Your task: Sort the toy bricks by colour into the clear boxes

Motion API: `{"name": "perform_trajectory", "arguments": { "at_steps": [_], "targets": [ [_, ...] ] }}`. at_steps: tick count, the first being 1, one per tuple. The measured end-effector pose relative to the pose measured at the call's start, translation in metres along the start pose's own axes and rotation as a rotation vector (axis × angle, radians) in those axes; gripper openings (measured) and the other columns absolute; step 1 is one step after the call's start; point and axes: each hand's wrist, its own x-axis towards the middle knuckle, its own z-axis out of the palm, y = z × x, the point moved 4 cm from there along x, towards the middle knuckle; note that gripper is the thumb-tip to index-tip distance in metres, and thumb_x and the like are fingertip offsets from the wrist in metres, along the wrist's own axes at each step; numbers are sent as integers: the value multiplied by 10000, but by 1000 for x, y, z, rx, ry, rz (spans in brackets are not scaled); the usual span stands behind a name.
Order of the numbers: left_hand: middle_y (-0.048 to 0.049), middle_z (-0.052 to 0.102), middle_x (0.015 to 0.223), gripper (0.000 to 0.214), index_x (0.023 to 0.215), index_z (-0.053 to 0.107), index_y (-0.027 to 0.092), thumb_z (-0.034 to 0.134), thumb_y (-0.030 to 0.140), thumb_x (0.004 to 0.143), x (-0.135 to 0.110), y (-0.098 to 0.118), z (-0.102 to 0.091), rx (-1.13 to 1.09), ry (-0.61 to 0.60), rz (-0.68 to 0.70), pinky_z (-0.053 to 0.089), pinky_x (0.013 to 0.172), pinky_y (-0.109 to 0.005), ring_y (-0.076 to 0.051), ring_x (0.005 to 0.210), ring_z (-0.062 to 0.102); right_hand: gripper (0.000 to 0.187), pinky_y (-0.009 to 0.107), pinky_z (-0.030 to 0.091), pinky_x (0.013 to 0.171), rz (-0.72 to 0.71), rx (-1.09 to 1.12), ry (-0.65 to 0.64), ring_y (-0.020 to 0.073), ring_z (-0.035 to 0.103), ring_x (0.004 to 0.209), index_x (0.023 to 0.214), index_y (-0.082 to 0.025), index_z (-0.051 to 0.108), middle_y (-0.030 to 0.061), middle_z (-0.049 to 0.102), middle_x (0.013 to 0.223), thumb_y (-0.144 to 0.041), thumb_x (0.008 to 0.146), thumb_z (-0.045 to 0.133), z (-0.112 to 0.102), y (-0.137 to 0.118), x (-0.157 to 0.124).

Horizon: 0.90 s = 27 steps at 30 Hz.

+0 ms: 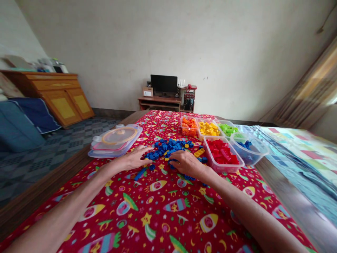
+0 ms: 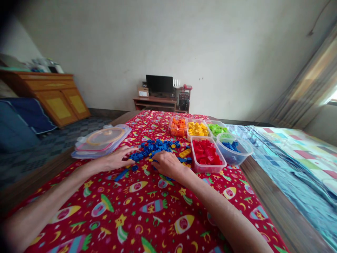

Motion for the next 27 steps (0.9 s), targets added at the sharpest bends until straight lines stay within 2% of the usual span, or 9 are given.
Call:
{"name": "perform_trajectory", "arguments": {
  "at_steps": [2,4,7,12,16,18,22,25,27],
  "targets": [
    [-84,658,1086,608,1247,567,201,557,555,753,-4,-1,-2,-25,-74,-32,493,806,-297,-234,955,623,195,272,441,805,-51,-26,-61,204,633,975,996,-165,668,112,693,1002,-225,916,500,9,-4,0],
    [-38,671,895,546,1192,582,190,570,499,742,-7,-3,0,-74,-128,-52,482,670,-252,-195,788,621,239,298,461,827,-35,-41,-91,223,627,1014,1061,-157,664,126,688,1050,-156,882,505,12,-1,-2],
    [4,641,746,513,1213,565,208,545,440,756,-6,-4,4,-144,-125,-39,444,576,-227,-167,662,594,360,308,473,877,9,4,-41,216,627,1045,1167,-142,640,127,689,1097,-84,841,500,10,9,-5],
    [17,626,705,570,1301,521,208,505,382,758,-3,-5,2,-91,-64,-12,432,574,-218,-153,637,586,408,314,495,882,41,85,41,215,657,1002,1177,-137,655,121,714,1063,-72,791,541,4,27,-6],
    [13,609,706,596,1305,514,180,471,351,736,-6,0,-10,-67,-24,-61,430,555,-225,-148,605,559,387,309,499,863,68,110,84,218,678,967,1142,-129,675,122,729,1026,-52,788,537,-1,28,-3],
    [-2,622,738,550,1212,581,178,472,315,690,-7,3,-16,-15,11,-88,448,581,-242,-162,634,568,359,285,501,840,92,153,112,208,686,951,1099,-153,698,104,736,1014,-52,798,531,-4,26,-1],
    [-33,669,827,320,880,658,197,437,268,660,-5,8,-23,73,57,-54,478,731,-288,-202,784,608,321,250,495,808,120,237,242,183,692,901,1028,-172,723,79,742,995,-56,824,505,-13,25,-1],
    [-29,662,747,232,764,614,209,403,302,736,-4,11,-19,88,53,-77,469,688,-295,-196,716,606,359,264,489,820,136,159,242,186,682,895,1041,-167,714,83,739,986,-29,793,494,-18,27,-3],
    [-26,645,707,236,752,579,212,435,397,783,-5,12,-14,99,58,-114,451,624,-289,-191,660,591,385,264,481,818,160,67,210,187,672,901,1068,-159,700,99,731,997,-19,788,476,-22,25,-4]
  ]
}}
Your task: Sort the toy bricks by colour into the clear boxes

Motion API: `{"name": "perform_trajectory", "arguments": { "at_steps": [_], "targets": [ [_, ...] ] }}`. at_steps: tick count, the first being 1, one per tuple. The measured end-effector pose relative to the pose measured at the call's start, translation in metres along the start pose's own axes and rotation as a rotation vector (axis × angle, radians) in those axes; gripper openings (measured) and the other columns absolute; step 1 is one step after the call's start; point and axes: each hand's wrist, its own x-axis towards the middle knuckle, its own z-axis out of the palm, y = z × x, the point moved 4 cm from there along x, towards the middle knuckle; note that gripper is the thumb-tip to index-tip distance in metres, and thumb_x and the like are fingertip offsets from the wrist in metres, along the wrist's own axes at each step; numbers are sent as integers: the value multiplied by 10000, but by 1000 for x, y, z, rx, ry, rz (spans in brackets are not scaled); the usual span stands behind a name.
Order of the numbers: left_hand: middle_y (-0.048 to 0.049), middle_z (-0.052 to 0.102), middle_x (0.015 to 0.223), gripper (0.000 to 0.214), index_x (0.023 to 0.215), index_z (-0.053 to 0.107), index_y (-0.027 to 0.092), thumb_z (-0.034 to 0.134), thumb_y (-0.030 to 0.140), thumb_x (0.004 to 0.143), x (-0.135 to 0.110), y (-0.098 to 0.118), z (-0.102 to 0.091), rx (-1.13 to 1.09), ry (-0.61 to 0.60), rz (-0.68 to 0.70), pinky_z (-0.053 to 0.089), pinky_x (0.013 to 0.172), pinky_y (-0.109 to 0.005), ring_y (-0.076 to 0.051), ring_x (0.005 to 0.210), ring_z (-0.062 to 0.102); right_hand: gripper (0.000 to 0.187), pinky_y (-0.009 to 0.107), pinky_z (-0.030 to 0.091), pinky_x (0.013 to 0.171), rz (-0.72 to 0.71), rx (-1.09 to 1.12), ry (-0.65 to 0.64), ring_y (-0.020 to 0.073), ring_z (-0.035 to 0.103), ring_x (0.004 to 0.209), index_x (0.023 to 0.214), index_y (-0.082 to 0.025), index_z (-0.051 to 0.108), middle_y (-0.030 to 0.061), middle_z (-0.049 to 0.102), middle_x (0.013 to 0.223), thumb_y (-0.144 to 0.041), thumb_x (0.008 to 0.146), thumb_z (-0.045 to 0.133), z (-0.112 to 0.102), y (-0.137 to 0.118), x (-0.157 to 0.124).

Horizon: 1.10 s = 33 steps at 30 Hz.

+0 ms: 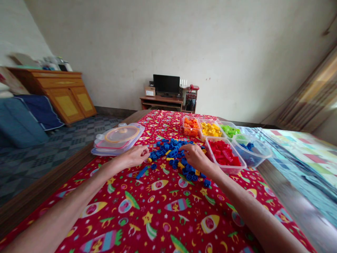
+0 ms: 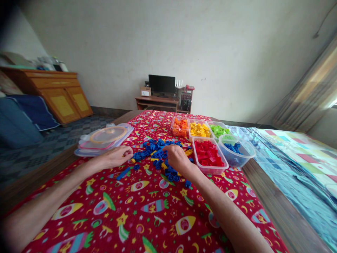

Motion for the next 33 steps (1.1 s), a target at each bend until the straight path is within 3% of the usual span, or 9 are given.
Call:
{"name": "perform_trajectory", "arguments": {
  "at_steps": [3,6,10,15,18,21,28,33],
  "targets": [
    [-19,631,724,301,800,544,218,501,516,789,-3,3,10,13,-10,-10,419,575,-281,-194,658,583,289,250,469,761,4,-116,-84,185,668,857,998,-168,707,106,726,940,-114,875,451,-1,-9,-2],
    [-13,636,781,212,858,533,227,506,430,805,-5,6,18,39,-2,29,411,623,-274,-198,725,600,262,287,467,692,0,-250,-239,224,668,805,888,-182,709,114,711,864,-247,914,456,10,-20,-7],
    [-13,629,744,119,833,544,227,441,240,775,-2,7,18,113,-19,50,397,633,-280,-199,700,601,252,342,476,676,-43,-403,-337,268,645,847,989,-159,677,173,663,978,-187,881,451,22,-29,-15],
    [-40,686,795,346,1019,612,196,368,170,775,0,9,8,82,44,54,446,709,-290,-208,747,643,276,358,485,705,-46,-416,-402,261,614,887,993,-133,659,188,629,1006,-93,864,418,19,-35,-19],
    [-77,735,941,425,1117,653,174,342,227,832,0,12,9,17,48,58,474,829,-305,-225,868,673,284,347,486,717,-43,-429,-422,253,609,911,1005,-130,653,174,627,1021,-77,872,408,16,-37,-19],
    [-91,728,1083,460,1077,703,167,320,326,877,1,19,10,-27,55,91,461,933,-315,-237,1008,660,272,341,484,722,-59,-443,-408,252,604,926,1009,-127,645,159,623,1030,-83,883,408,17,-39,-20],
    [-85,731,1041,389,1012,720,189,398,363,879,1,30,9,-21,119,188,494,896,-335,-228,950,669,274,312,472,726,-120,-427,-327,235,577,956,1037,-148,641,151,617,1049,-92,892,416,22,-36,-23],
    [-89,702,1080,339,1064,694,200,440,319,874,3,19,16,8,171,201,478,930,-351,-230,985,649,294,302,457,696,-128,-451,-303,233,592,935,1032,-156,651,139,635,1026,-95,878,409,25,-30,-21]
  ]
}}
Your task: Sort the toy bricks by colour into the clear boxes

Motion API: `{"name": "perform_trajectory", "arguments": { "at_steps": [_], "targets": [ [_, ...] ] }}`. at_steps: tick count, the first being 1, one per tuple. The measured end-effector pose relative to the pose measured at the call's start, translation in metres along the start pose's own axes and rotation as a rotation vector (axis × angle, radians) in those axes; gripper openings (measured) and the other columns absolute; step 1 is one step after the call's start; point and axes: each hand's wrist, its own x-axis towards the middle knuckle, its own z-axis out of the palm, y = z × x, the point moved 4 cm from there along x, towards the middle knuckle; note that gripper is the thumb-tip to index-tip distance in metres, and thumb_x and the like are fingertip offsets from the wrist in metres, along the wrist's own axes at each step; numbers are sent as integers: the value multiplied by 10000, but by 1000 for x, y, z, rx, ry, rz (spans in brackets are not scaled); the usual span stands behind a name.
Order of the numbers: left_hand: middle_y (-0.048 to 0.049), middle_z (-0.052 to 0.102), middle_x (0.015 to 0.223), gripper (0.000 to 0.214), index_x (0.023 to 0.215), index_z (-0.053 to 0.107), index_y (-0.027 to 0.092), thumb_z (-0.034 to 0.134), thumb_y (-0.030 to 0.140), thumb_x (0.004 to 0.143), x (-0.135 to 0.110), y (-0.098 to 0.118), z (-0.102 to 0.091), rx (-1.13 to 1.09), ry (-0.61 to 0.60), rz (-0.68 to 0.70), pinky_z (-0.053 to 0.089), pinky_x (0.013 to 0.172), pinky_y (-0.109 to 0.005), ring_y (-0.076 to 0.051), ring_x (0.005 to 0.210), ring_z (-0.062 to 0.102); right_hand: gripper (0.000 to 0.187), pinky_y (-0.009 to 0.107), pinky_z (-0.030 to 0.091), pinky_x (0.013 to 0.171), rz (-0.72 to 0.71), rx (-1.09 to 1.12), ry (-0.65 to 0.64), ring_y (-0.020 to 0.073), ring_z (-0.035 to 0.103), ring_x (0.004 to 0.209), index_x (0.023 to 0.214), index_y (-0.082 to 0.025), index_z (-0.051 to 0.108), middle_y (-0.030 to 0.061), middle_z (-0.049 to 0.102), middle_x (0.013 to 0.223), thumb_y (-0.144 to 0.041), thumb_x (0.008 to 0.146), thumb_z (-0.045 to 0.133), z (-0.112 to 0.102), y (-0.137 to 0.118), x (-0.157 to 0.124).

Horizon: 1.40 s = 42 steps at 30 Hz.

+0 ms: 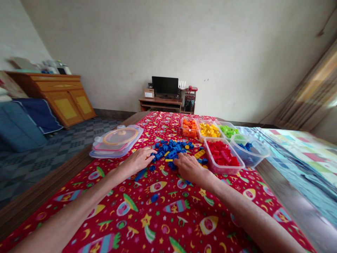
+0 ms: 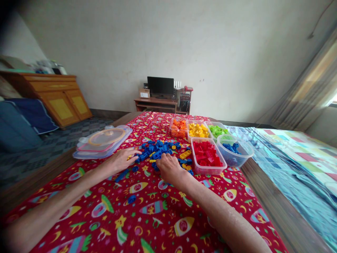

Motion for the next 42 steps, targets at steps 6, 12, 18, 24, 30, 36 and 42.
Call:
{"name": "perform_trajectory", "arguments": {
  "at_steps": [6,12,18,24,30,36,42],
  "targets": [
    [-87,640,1092,365,1174,636,210,422,312,897,-1,-18,7,17,52,6,485,913,-358,-223,991,622,263,286,451,651,90,125,36,200,631,783,979,-181,647,91,670,906,-206,946,387,-2,9,10],
    [-106,571,1312,473,1305,554,210,465,439,901,-2,-16,20,-38,43,71,428,1034,-409,-257,1200,542,420,379,461,901,-27,157,226,270,499,1195,1324,-156,511,178,510,1347,-214,908,503,5,14,16],
    [-106,633,1246,433,1298,571,206,488,287,881,-2,-11,32,-75,67,177,461,1009,-412,-243,1135,597,373,327,454,893,-180,230,202,217,543,1082,1191,-186,631,119,610,1167,-82,885,444,17,11,21],
    [-70,722,1041,301,1080,695,214,493,239,858,0,-3,18,-124,136,138,533,881,-349,-219,942,677,366,261,424,733,-43,347,264,172,562,810,1044,-191,671,70,646,868,-16,814,445,14,21,19],
    [-71,739,973,257,914,737,199,543,345,830,2,3,0,-276,190,23,524,881,-335,-215,903,686,293,238,405,639,115,869,461,127,524,634,913,-168,630,-9,581,681,-53,720,442,16,42,23],
    [-70,723,963,495,1025,682,155,642,539,716,3,-6,0,-738,143,-283,564,819,-378,-227,902,675,153,222,483,626,513,2008,340,92,555,554,830,-181,580,-45,587,625,-142,685,551,17,49,26],
    [-59,687,903,526,1072,646,138,625,538,732,-3,-11,-12,-786,106,-381,560,596,-278,-161,711,653,175,221,503,590,619,2237,193,104,584,560,783,-166,614,10,626,637,-290,852,512,14,38,25]
  ]
}}
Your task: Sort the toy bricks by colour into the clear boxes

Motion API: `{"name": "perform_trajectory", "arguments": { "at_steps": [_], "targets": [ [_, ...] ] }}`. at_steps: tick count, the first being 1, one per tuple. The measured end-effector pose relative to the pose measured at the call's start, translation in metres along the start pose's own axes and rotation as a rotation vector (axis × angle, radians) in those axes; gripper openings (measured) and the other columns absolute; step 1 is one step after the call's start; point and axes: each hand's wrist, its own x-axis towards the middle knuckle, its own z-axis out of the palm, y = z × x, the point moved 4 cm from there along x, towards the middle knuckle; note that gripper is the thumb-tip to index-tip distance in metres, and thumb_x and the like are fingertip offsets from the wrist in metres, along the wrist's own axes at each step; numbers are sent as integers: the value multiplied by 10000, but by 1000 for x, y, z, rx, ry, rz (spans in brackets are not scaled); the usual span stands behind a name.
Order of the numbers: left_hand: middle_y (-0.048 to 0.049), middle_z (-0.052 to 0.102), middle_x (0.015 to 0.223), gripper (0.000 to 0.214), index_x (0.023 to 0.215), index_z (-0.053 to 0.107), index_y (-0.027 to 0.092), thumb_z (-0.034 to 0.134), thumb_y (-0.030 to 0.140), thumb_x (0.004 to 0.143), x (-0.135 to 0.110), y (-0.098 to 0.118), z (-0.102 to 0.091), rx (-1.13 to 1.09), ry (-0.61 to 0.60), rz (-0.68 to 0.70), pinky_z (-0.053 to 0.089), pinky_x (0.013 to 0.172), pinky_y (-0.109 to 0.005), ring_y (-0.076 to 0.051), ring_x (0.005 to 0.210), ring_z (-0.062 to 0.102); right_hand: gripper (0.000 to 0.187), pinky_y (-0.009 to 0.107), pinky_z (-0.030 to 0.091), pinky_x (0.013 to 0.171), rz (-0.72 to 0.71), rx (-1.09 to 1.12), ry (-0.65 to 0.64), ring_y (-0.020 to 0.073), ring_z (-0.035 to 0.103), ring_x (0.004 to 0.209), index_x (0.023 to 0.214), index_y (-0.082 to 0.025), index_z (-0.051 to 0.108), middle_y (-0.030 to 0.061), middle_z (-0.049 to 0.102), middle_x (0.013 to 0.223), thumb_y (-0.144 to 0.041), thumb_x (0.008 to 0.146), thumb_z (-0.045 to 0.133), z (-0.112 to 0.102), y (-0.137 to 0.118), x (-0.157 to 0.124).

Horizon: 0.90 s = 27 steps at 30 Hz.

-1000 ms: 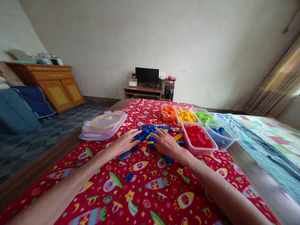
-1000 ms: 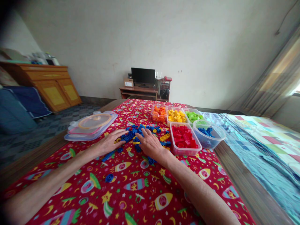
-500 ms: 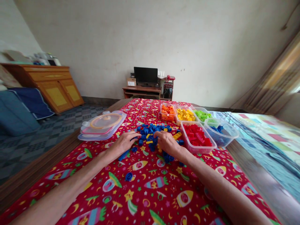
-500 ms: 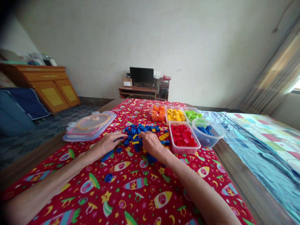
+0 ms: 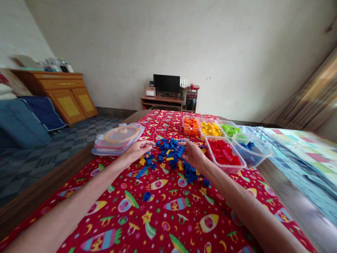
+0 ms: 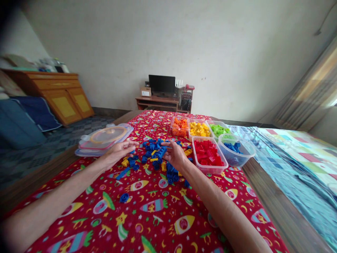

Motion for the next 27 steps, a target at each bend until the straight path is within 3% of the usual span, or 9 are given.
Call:
{"name": "perform_trajectory", "arguments": {
  "at_steps": [4,7,11,14,18,22,24,27],
  "targets": [
    [-5,640,667,446,1080,664,152,553,465,782,3,-1,-6,323,-204,-16,442,440,-228,-114,457,543,201,219,484,588,-126,-93,-79,92,564,583,770,-161,616,-17,613,668,-328,711,713,5,2,-1],
    [-30,703,788,344,1017,701,192,604,360,732,3,-1,-5,567,-257,111,494,572,-252,-168,632,638,228,213,444,563,-245,-349,-117,89,543,588,833,-165,628,-34,604,691,-275,661,730,7,3,-1],
    [-36,739,892,194,858,730,220,633,239,691,-5,1,10,804,-346,247,500,779,-276,-217,856,674,195,261,458,688,-562,-999,-141,126,580,713,921,-160,645,3,625,796,-184,729,669,12,7,-9],
    [-19,743,849,174,829,721,228,572,208,740,-10,5,17,831,-339,241,499,763,-264,-202,819,680,191,307,465,815,-758,-1463,-262,176,590,889,954,-155,638,70,628,960,-167,767,679,16,22,-18],
    [-27,744,922,231,886,696,216,473,247,835,-6,11,17,764,-229,252,500,830,-285,-200,872,678,86,298,470,804,-796,-1841,-429,195,582,921,932,-146,625,96,621,963,-138,850,603,18,44,-19],
    [-58,707,1055,336,1047,645,198,338,268,929,-4,9,28,705,-107,345,489,899,-316,-201,978,650,116,263,457,735,-759,-1953,-444,169,600,820,887,-131,633,86,641,890,-86,886,526,22,45,-18],
    [-57,684,1062,331,1104,616,214,330,287,953,-10,5,39,746,-102,407,489,904,-319,-197,983,642,118,250,451,738,-755,-1876,-422,161,612,822,871,-131,642,84,658,875,-131,905,530,24,37,-18],
    [-71,647,1058,304,1176,570,218,390,333,960,-23,-1,54,893,-142,441,506,824,-301,-201,930,648,103,242,443,770,-786,-1702,-291,157,630,854,941,-142,657,73,688,898,-173,892,571,20,19,-17]
  ]
}}
